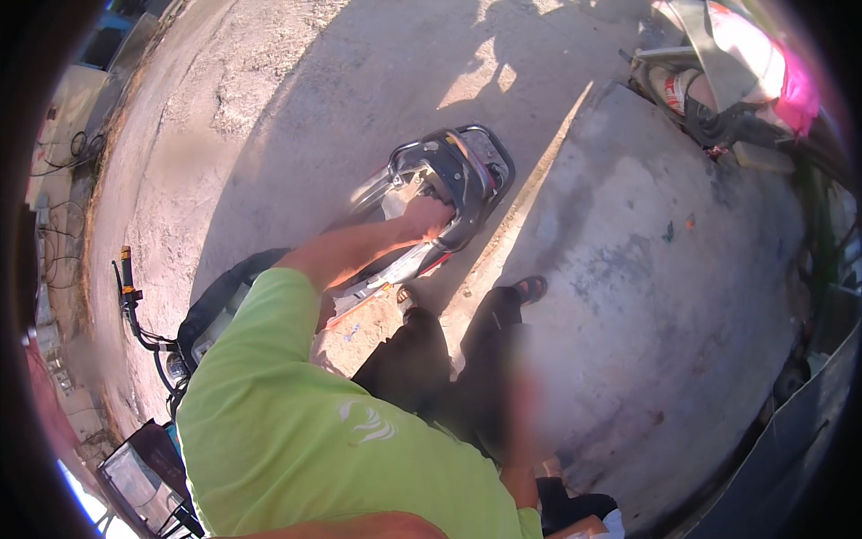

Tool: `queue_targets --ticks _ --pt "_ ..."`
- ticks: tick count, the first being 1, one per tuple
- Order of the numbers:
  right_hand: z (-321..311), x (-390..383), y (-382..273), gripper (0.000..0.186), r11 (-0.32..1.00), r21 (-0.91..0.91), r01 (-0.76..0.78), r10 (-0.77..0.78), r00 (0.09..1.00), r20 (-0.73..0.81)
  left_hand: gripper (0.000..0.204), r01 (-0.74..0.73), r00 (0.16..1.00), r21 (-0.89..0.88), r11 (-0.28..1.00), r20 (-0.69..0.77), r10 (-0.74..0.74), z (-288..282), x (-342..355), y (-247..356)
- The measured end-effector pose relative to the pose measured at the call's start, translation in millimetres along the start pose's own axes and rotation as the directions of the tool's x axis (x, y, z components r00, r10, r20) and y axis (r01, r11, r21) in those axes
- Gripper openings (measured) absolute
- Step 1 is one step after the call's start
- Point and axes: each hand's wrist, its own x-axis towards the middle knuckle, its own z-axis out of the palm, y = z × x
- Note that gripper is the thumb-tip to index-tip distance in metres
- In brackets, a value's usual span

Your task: The person uses a screwdriver to loosen and remove screws from the inner compartment under the seat of a red electric scooter.

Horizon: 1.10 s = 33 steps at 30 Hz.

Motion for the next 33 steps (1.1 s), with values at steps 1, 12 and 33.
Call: queue_targets --ticks 1,12,33 --pt "-2 -1 1 0.025 1.000 0.005 -0.015 0.015 1.000 -0.004 0.019 0.003 1.000 -0.010 1.000 0.018 -0.002 -2 -3 3" --pt "-9 21 41 0.022 0.992 -0.044 0.114 -0.117 0.991 -0.072 0.020 0.038 0.991 -0.009 0.999 0.128 -0.037 -10 16 9" --pt "9 0 -1 0.028 0.992 0.112 -0.054 0.057 0.998 -0.028 0.022 -0.001 0.979 -0.018 1.000 0.204 0.004 -48 3 19"
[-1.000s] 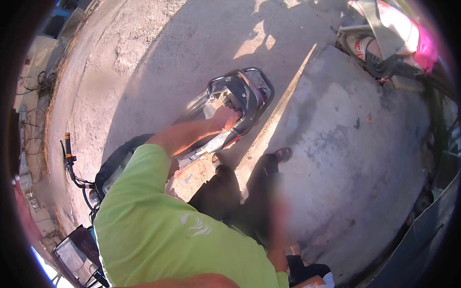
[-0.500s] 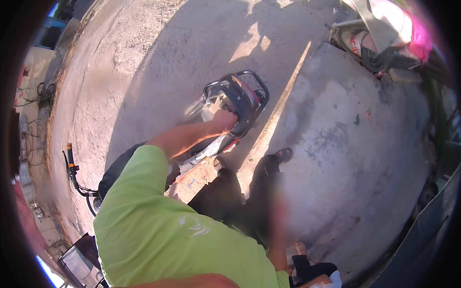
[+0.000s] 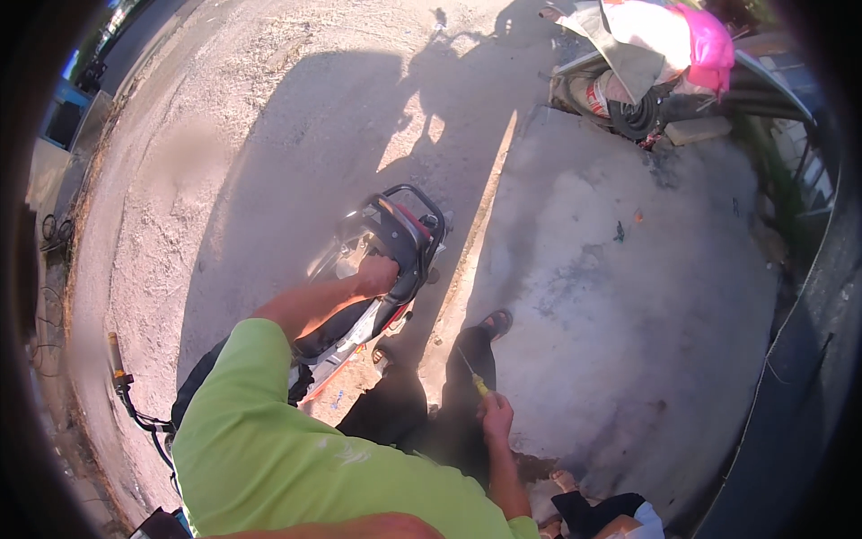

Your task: The person uses a screwdriver to loosen and remove screws from the inner compartment under the seat of a red electric scooter.

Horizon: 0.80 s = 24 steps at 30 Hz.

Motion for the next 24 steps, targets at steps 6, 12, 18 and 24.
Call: queue_targets --ticks 6,12,18,24 --pt "-1 1 3 0.029 0.999 0.037 -0.002 0.003 0.999 -0.046 0.024 -0.074 0.997 0.099 0.992 -0.013 0.075 21 10 -8" --pt "4 4 8 0.029 0.998 0.068 0.002 0.001 0.999 -0.038 0.025 -0.125 0.992 0.142 0.982 0.009 0.125 28 9 -14" --pt "7 8 6 0.026 0.998 0.061 0.022 -0.021 1.000 -0.011 0.025 -0.101 0.994 0.124 0.987 -0.030 0.106 39 6 -22" --pt "-2 11 5 0.026 1.000 0.005 0.029 -0.029 0.999 -0.028 0.025 -0.053 0.989 -0.025 0.998 -0.141 0.048 19 -6 -4"
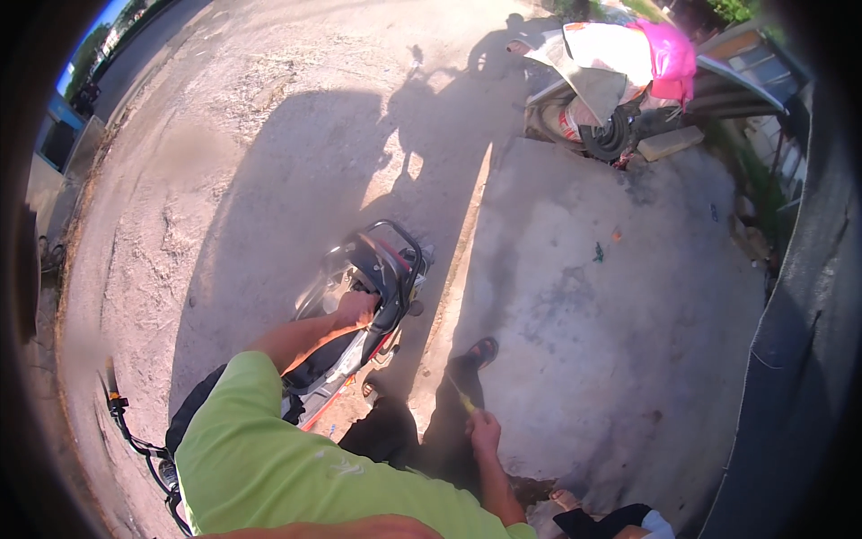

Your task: The person uses a screwdriver to loosen and remove screws from the inner compartment under the seat of a red electric scooter.

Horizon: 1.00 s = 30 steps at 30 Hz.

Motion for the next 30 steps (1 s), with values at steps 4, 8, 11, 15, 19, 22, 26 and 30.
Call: queue_targets --ticks 4,8,11,15,19,22,26,30 --pt "-6 -1 -1 0.026 1.000 0.013 -0.010 0.010 1.000 -0.018 0.023 -0.012 1.000 -0.024 1.000 0.002 0.013 -17 0 14" --pt "-4 3 1 0.026 1.000 0.020 0.011 -0.011 1.000 -0.013 0.022 -0.005 0.999 0.044 0.999 0.049 0.003 -3 13 -3" --pt "-5 3 3 0.026 0.999 0.033 -0.003 0.004 1.000 -0.029 0.022 -0.052 0.999 0.073 0.996 0.018 0.050 0 10 -2" --pt "-1 1 1 0.024 0.997 0.071 -0.024 0.027 0.999 -0.035 0.021 -0.065 0.997 0.134 0.989 0.040 0.061 26 14 -19" --pt "4 3 7 0.024 0.995 0.092 -0.030 0.032 0.999 -0.018 0.019 -0.115 0.992 0.196 0.974 0.082 0.100 27 12 -24" --pt "0 3 8 0.025 0.997 0.072 -0.024 0.025 0.999 -0.022 0.015 -0.097 0.995 0.155 0.983 0.043 0.091 14 4 -7" --pt "2 5 8 0.026 0.999 0.042 -0.003 0.003 1.000 -0.012 0.018 -0.036 0.999 0.055 0.998 -0.011 0.037 5 -4 -7" --pt "3 5 7 0.028 1.000 0.017 -0.011 0.012 1.000 -0.011 0.025 0.019 0.999 -0.015 1.000 0.030 -0.019 -12 -1 2"
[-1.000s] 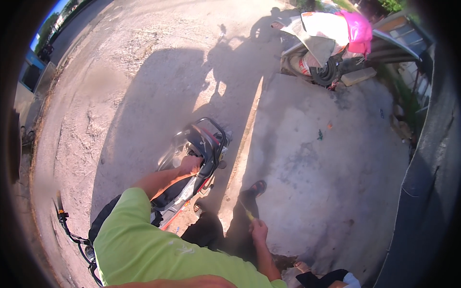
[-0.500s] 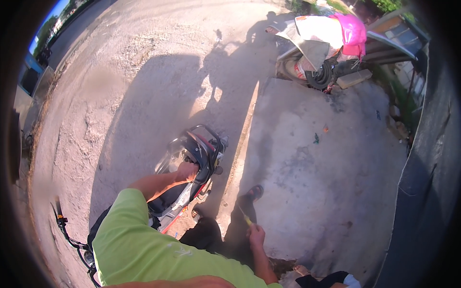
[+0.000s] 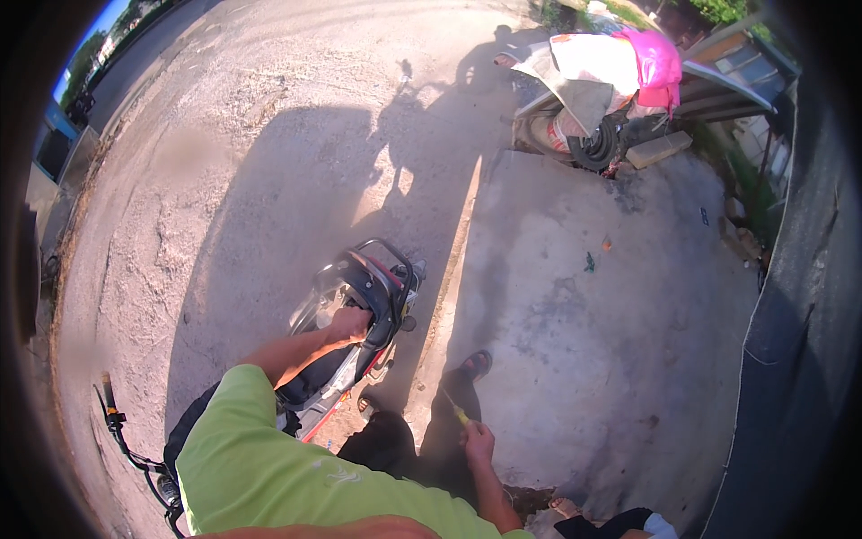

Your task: The person uses a screwdriver to loosen and remove screws from the inner compartment under the seat of a red electric scooter.

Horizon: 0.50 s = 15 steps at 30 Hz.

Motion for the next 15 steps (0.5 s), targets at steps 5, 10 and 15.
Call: queue_targets --ticks 5,10,15 --pt "1 1 0 0.029 1.000 -0.008 0.004 -0.004 1.000 0.006 0.023 -0.024 1.000 0.033 0.999 0.005 0.024 1 5 3" --pt "7 3 -1 0.029 1.000 0.011 0.008 -0.009 0.999 0.031 0.024 -0.049 0.999 0.120 0.992 0.010 0.048 24 14 -17" --pt "7 2 5 0.028 1.000 -0.011 0.011 -0.010 1.000 0.017 0.028 -0.080 0.996 0.141 0.987 0.049 0.074 16 2 -11"
